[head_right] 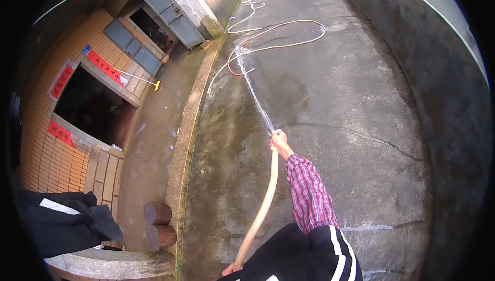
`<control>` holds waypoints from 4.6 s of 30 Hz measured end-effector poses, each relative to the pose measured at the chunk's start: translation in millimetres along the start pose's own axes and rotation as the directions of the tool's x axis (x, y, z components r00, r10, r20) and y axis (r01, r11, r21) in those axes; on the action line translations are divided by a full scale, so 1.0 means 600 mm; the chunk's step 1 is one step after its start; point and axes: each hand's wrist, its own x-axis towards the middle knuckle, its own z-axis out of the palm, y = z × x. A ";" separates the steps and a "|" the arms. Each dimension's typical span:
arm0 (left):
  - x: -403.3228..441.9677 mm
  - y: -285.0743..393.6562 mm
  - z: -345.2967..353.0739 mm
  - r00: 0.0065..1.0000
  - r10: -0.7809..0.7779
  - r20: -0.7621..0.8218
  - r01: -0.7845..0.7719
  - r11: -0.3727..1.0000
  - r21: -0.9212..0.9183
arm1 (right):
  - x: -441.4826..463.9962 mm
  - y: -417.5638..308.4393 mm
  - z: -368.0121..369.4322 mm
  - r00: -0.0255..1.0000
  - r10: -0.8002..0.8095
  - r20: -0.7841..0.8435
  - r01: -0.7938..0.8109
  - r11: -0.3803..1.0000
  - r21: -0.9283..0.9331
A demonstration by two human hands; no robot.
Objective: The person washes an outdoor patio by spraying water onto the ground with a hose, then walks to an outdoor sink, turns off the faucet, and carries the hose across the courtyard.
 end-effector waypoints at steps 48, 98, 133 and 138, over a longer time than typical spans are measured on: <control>0.246 0.033 0.135 0.985 -0.081 0.154 0.101 0.987 -0.127 | 0.341 -0.044 0.025 0.990 0.128 -0.056 -0.110 0.962 0.251; 0.335 0.149 0.177 0.918 0.312 -0.245 -0.282 0.948 0.148 | 0.226 -0.058 -0.138 0.955 -0.003 -0.295 0.092 0.953 0.288; 0.327 0.312 0.295 0.959 0.161 0.234 -0.150 0.987 -0.064 | 0.261 -0.141 -0.393 0.900 0.026 -0.436 0.144 0.925 0.351; 0.321 0.331 0.330 0.967 0.233 -0.102 -0.237 0.971 -0.025 | 0.333 -0.157 -0.311 0.991 -0.039 -0.131 0.080 0.943 0.323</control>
